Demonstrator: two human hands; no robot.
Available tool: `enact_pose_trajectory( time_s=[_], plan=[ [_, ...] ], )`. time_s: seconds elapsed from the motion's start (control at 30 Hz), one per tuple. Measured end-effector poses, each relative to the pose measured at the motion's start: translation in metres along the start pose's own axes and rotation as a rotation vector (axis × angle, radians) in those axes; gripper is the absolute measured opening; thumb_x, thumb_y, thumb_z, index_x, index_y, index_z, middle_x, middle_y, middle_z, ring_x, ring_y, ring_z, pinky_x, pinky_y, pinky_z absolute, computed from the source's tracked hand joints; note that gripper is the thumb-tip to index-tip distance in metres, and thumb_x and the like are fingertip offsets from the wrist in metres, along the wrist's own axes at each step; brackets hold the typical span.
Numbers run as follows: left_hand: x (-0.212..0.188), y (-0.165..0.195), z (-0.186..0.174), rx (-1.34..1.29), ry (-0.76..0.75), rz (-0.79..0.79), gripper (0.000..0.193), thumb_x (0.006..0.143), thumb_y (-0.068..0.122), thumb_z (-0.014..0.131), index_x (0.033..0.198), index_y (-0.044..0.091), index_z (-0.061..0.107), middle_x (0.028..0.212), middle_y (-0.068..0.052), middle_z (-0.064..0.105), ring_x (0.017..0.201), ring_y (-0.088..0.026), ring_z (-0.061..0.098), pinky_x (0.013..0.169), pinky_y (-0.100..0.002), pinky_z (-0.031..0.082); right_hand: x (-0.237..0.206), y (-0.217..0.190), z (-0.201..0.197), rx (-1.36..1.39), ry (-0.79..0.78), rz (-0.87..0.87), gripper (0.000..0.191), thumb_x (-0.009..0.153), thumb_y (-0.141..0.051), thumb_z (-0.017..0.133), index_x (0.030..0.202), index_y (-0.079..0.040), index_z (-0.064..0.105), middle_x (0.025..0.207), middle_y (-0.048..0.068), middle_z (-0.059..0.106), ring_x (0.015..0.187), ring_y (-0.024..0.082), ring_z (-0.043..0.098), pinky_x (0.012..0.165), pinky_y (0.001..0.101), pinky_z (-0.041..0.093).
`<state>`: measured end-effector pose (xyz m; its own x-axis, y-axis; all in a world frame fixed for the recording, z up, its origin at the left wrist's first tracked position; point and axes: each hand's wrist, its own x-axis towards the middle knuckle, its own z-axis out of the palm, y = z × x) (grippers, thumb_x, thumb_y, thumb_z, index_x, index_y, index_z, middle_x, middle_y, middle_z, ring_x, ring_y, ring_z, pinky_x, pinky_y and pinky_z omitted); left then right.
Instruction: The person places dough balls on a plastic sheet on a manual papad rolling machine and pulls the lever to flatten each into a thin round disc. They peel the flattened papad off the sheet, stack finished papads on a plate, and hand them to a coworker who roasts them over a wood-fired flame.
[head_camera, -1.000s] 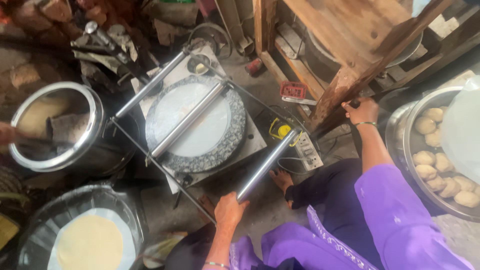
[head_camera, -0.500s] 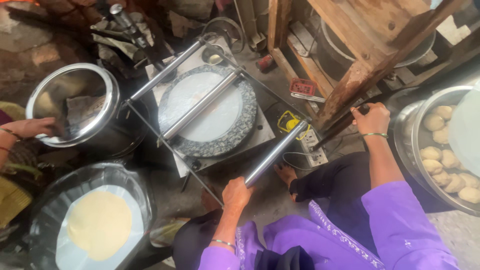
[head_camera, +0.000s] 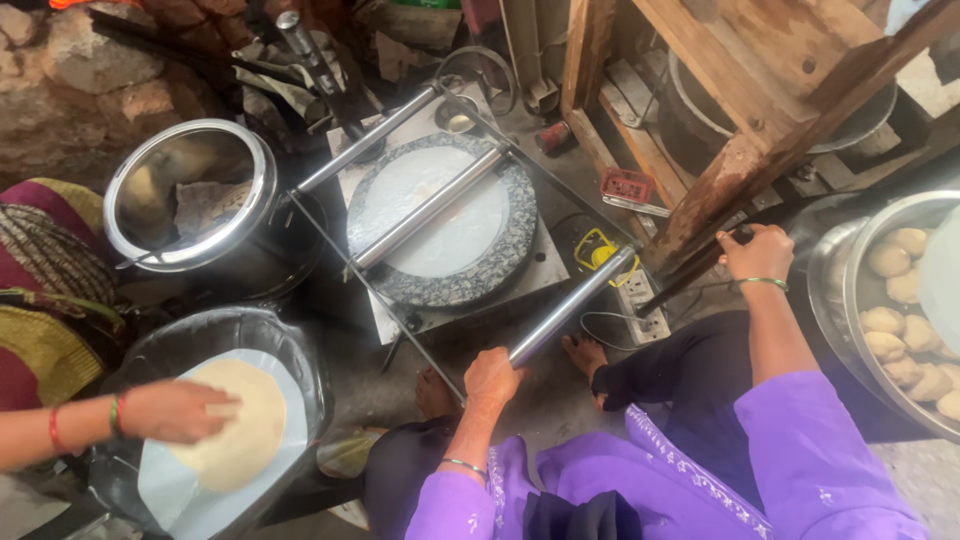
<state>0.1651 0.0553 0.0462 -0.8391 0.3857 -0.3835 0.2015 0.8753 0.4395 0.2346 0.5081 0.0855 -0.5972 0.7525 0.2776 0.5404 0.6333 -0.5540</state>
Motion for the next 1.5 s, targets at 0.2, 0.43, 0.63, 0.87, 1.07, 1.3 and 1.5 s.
enact_pose_trajectory(
  time_s=[0.2,0.43,0.63,0.87,1.07,1.3,1.5],
  plan=[
    [0.003,-0.001,0.003,0.007,-0.003,-0.012,0.044,0.077,0.042,0.086,0.101,0.008,0.075,0.099,-0.019,0.074,0.096,-0.038,0.072,0.083,-0.047,0.058,-0.002,-0.001,0.005,0.056,-0.024,0.033,0.052,0.09,-0.028,0.086,0.116,0.014,0.069,0.092,0.022,0.074,0.066,0.024,0.075,0.071,0.0328,0.058],
    [0.009,-0.003,0.005,0.013,-0.03,-0.029,0.047,0.078,0.047,0.085,0.103,0.007,0.077,0.103,-0.019,0.074,0.099,-0.038,0.071,0.085,-0.047,0.058,0.001,0.006,0.007,-0.087,-0.032,-0.037,0.035,0.089,-0.034,0.087,0.1,-0.001,0.082,0.081,0.015,0.074,0.082,0.032,0.072,0.081,0.0413,0.055],
    [0.012,-0.004,0.007,0.004,-0.048,-0.022,0.049,0.079,0.047,0.084,0.105,0.006,0.077,0.104,-0.019,0.074,0.1,-0.037,0.072,0.086,-0.046,0.058,-0.001,0.005,0.001,0.123,-0.17,0.077,0.045,0.091,-0.039,0.082,0.099,0.005,0.075,0.077,0.015,0.076,0.078,0.026,0.077,0.078,0.0381,0.058],
    [0.01,-0.004,0.004,-0.011,-0.021,-0.018,0.05,0.078,0.046,0.085,0.106,0.006,0.076,0.107,-0.02,0.073,0.103,-0.038,0.07,0.087,-0.047,0.057,-0.009,0.007,-0.007,-0.103,0.113,-0.26,0.036,0.085,-0.035,0.092,0.093,-0.002,0.08,0.09,0.019,0.072,0.087,0.036,0.07,0.084,0.0433,0.056],
    [0.008,-0.004,0.007,-0.006,-0.055,-0.01,0.048,0.079,0.047,0.083,0.105,0.007,0.077,0.104,-0.019,0.074,0.102,-0.038,0.071,0.087,-0.047,0.058,-0.016,0.01,-0.014,-0.01,0.074,-0.142,0.029,0.086,-0.029,0.09,0.096,-0.004,0.081,0.094,0.02,0.07,0.082,0.035,0.071,0.081,0.0424,0.056],
    [0.008,-0.004,0.007,0.013,-0.054,-0.005,0.048,0.079,0.047,0.083,0.104,0.006,0.076,0.102,-0.02,0.075,0.099,-0.037,0.072,0.085,-0.047,0.058,-0.015,0.001,-0.012,0.015,0.102,-0.151,0.05,0.086,-0.024,0.093,0.108,0.016,0.071,0.104,0.026,0.07,0.073,0.03,0.074,0.076,0.0355,0.058],
    [0.009,-0.005,0.007,0.007,-0.063,-0.02,0.049,0.08,0.048,0.083,0.105,0.006,0.076,0.102,-0.02,0.075,0.099,-0.037,0.072,0.084,-0.046,0.059,-0.015,0.0,-0.01,-0.016,0.085,-0.167,0.055,0.085,-0.025,0.094,0.109,0.018,0.07,0.101,0.029,0.071,0.072,0.029,0.074,0.073,0.0353,0.057]
  ],
)
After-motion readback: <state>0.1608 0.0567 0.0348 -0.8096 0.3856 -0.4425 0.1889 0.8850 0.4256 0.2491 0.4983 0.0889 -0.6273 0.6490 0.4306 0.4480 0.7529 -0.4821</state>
